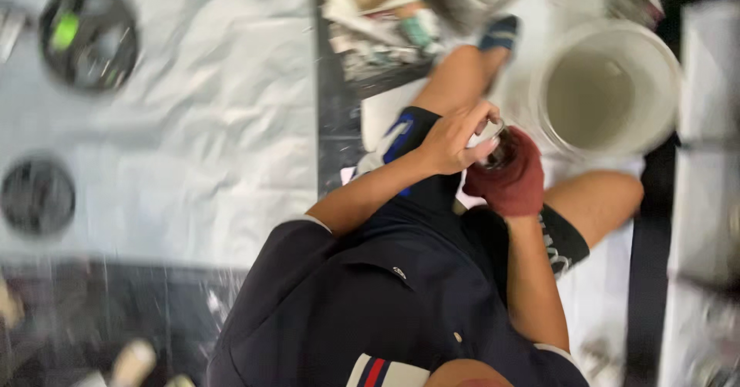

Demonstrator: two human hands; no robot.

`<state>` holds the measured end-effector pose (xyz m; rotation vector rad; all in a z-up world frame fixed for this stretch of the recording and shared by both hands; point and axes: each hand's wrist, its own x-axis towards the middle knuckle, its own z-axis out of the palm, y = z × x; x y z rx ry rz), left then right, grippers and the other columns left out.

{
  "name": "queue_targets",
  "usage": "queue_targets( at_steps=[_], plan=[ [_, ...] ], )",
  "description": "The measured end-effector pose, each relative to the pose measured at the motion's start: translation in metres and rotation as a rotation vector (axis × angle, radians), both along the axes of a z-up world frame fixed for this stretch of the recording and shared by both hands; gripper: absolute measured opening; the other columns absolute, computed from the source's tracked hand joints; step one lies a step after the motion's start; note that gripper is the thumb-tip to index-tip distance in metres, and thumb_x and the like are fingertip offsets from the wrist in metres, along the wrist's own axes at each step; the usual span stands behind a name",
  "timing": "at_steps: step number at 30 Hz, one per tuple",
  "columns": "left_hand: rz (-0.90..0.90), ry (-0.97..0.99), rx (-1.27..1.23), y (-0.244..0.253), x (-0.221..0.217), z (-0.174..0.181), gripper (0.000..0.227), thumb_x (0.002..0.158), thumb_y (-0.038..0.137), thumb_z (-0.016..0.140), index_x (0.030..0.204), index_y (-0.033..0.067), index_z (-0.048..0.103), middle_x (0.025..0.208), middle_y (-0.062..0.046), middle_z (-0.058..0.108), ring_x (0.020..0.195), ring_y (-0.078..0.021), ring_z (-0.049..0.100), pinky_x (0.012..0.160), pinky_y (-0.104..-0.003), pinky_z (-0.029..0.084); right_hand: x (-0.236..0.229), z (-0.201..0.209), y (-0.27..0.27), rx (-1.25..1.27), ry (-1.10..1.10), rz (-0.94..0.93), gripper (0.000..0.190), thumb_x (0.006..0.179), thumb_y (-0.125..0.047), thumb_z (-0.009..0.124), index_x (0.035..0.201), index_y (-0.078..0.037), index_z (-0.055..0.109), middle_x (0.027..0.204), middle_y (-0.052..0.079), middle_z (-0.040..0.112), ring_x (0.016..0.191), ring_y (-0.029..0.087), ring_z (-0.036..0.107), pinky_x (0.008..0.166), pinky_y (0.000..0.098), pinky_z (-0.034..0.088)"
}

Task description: The person sits on the floor and wipes various glassware and mugs with a red cloth. They dip the cloth into a bucket of water, wipe each item, and place them on a nearby shelf.

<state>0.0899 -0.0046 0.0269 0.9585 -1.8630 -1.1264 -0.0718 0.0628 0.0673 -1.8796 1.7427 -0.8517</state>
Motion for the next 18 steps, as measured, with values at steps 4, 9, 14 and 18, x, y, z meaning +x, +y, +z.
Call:
queue_targets(
  at_steps=[4, 9, 14, 18],
  plan=[
    [-0.031, 0.05, 0.595, -0.005, 0.046, -0.005, 0.047, 0.106, 0.048, 0.047, 0.113, 0.0041, 0.065, 0.094, -0.013, 0.067, 0.088, -0.027, 0.067, 0.079, -0.038, 0.054, 0.045, -0.001, -0.02, -0.403, -0.35, 0.258, 0.074, 0.087, -0.023, 0.094, 0.143, -0.001, 0.052, 0.149, 0.02, 0.052, 0.131, 0.041, 0.058, 0.113, 0.0438, 0.049],
    [0.094, 0.161, 0.396, 0.005, 0.094, -0.002, 0.051, 0.109, 0.046, 0.04, 0.13, 0.0028, 0.056, 0.124, -0.012, 0.058, 0.12, -0.0243, 0.055, 0.104, -0.035, 0.04, 0.066, -0.005, -0.062, -0.692, -0.277, 0.593, 0.076, 0.071, -0.028, 0.092, 0.131, -0.004, 0.054, 0.132, 0.022, 0.057, 0.124, 0.041, 0.058, 0.112, 0.0513, 0.044],
    [0.248, 0.3, 0.37, 0.012, 0.096, 0.012, 0.043, 0.114, 0.039, 0.033, 0.119, 0.0025, 0.055, 0.113, -0.014, 0.058, 0.111, -0.0244, 0.059, 0.102, -0.036, 0.044, 0.076, -0.031, -0.09, -0.127, -0.457, 0.422, 0.056, 0.075, -0.026, 0.082, 0.119, 0.007, 0.067, 0.116, 0.024, 0.065, 0.106, 0.034, 0.064, 0.094, 0.0398, 0.05],
    [0.36, 0.205, 0.126, 0.012, 0.089, 0.03, 0.034, 0.117, 0.033, 0.033, 0.121, 0.0031, 0.05, 0.111, -0.017, 0.056, 0.103, -0.0313, 0.062, 0.092, -0.037, 0.049, 0.089, -0.044, -0.093, 0.008, -0.789, 0.202, 0.035, 0.098, -0.018, 0.074, 0.114, 0.012, 0.064, 0.111, 0.021, 0.066, 0.1, 0.026, 0.065, 0.093, 0.0331, 0.051]
  ],
)
